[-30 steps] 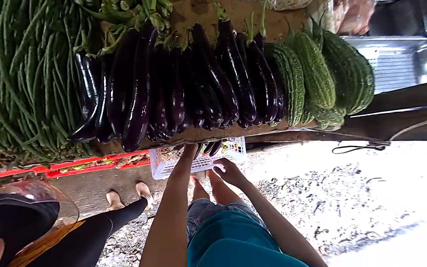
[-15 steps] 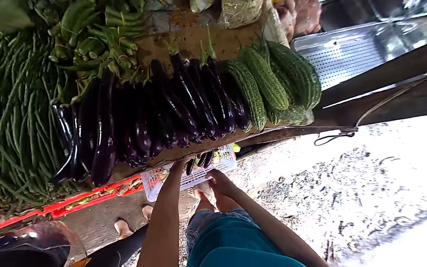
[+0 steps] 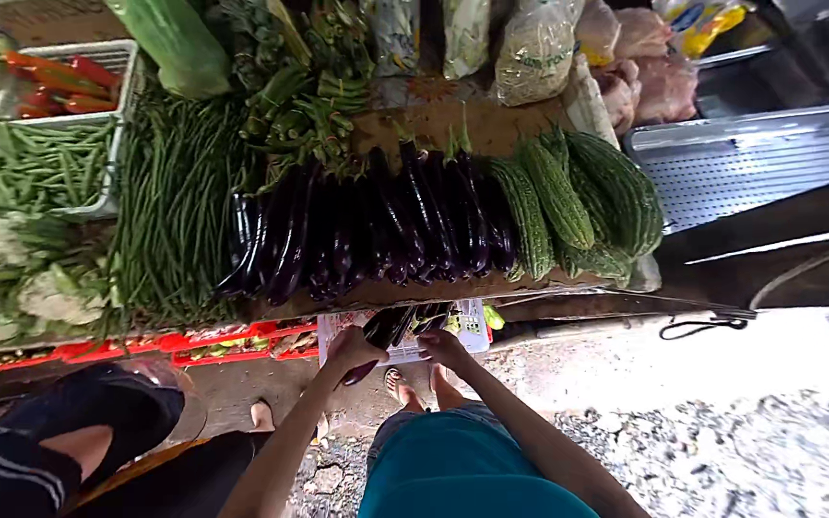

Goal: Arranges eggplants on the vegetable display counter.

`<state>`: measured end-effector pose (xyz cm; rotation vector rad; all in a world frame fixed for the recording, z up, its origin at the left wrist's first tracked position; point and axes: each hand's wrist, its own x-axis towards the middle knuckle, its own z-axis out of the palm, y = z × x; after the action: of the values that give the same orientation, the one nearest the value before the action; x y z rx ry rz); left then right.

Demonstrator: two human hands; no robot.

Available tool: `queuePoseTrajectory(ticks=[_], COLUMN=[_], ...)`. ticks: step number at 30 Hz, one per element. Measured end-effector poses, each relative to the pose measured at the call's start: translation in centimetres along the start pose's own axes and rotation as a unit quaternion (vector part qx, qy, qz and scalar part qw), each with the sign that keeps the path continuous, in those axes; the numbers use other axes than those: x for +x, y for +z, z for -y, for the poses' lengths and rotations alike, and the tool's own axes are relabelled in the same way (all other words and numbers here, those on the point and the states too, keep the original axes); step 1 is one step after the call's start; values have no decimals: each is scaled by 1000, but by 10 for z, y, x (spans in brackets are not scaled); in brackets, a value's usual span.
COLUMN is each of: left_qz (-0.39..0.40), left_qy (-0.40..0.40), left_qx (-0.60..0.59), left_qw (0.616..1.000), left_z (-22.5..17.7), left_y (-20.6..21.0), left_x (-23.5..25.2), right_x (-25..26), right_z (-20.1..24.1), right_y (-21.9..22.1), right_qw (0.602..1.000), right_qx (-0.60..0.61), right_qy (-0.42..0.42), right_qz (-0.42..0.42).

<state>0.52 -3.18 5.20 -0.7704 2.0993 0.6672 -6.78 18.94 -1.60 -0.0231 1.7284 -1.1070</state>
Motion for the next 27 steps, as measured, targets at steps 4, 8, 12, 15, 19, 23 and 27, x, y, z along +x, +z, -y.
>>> queuePoseTrajectory(ticks=[4, 8, 12, 15, 19, 23, 27], left_qz=[59, 125, 148, 103, 14, -22, -52], left_qy=[51, 85, 137, 126, 95, 134, 227], left_qx=[-261, -426, -467, -513, -590, -646, -662], left_qw=[962, 892, 861, 843, 801, 752, 713], left_z=[48, 83, 115, 141, 177, 192, 181], left_y=[33, 61, 89, 105, 121, 127, 111], left_x=[-46, -78, -95, -115, -142, -164, -171], right_x=[-3, -24, -45, -57, -68, -115, -162], right_z=[12, 28, 34, 38, 62, 156, 274], right_y=[16, 29, 43, 56, 48, 26, -1], right_qw=[968, 952, 961, 974, 951, 909, 883], right_qx=[214, 252, 183, 108, -62, -146, -183], right_qy=[92, 40, 0, -37, -205, -337, -433], right_qz=[95, 171, 210, 195, 225, 197, 6])
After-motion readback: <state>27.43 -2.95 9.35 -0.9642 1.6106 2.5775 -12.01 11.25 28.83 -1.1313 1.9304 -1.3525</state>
